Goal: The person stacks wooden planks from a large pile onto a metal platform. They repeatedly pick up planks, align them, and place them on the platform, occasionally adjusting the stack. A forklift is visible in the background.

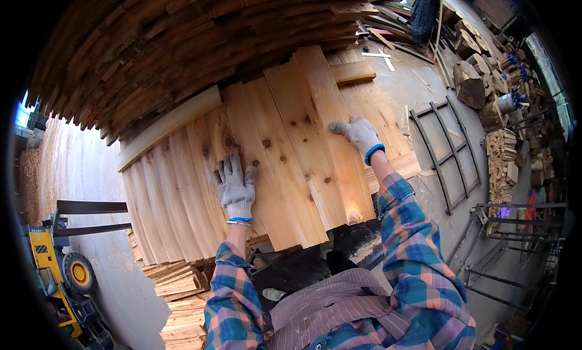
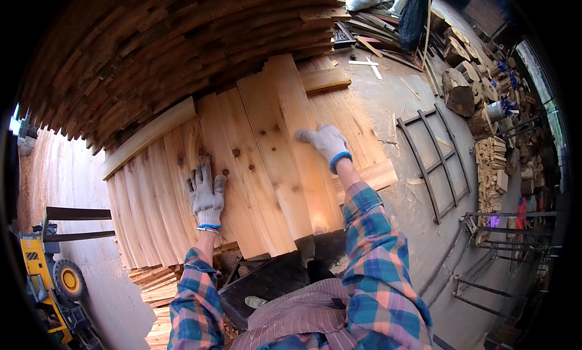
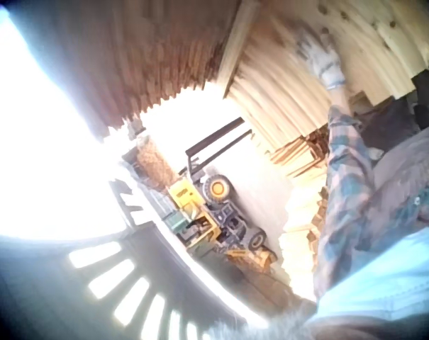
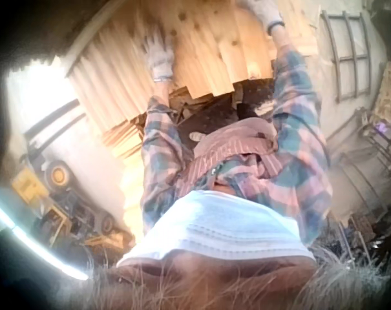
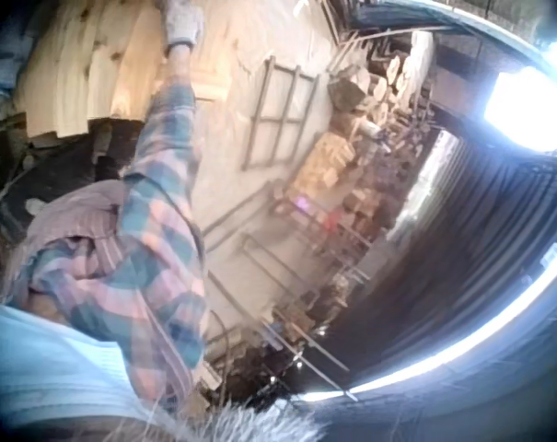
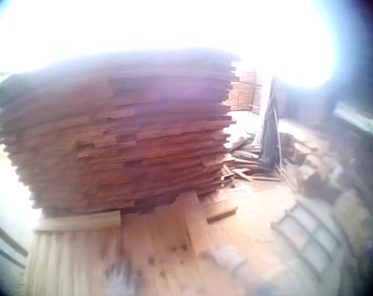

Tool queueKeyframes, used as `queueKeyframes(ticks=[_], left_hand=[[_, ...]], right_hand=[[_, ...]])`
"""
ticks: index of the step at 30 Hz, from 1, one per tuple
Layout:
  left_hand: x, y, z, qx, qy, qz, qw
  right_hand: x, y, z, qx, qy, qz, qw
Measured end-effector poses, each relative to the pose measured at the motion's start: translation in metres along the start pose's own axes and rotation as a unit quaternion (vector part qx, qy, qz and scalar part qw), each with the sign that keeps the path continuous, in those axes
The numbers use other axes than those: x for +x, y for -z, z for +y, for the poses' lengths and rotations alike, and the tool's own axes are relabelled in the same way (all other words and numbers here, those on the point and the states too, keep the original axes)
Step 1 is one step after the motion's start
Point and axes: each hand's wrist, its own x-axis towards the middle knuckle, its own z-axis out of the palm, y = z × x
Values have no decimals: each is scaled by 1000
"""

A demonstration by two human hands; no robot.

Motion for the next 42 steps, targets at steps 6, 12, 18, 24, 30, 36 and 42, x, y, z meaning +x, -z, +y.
queueKeyframes(ticks=[6,12,18,24,30,36,42], left_hand=[[0,1,6,-15,-12,12,1000],[-2,0,-2,31,-10,8,999],[-2,-2,6,53,-9,-16,998],[0,5,11,56,-3,-23,998],[-4,7,5,61,-6,5,998],[2,1,15,40,-11,2,999],[-1,-4,4,39,-18,1,999]], right_hand=[[-24,-16,-59,-204,-71,16,976],[-5,36,-14,-185,-22,-8,982],[22,36,37,-142,-30,25,989],[38,24,44,-65,41,2,997],[2,15,34,-99,24,11,995],[-22,-18,-46,-236,-54,28,970],[-8,-4,-37,-182,8,-15,983]])
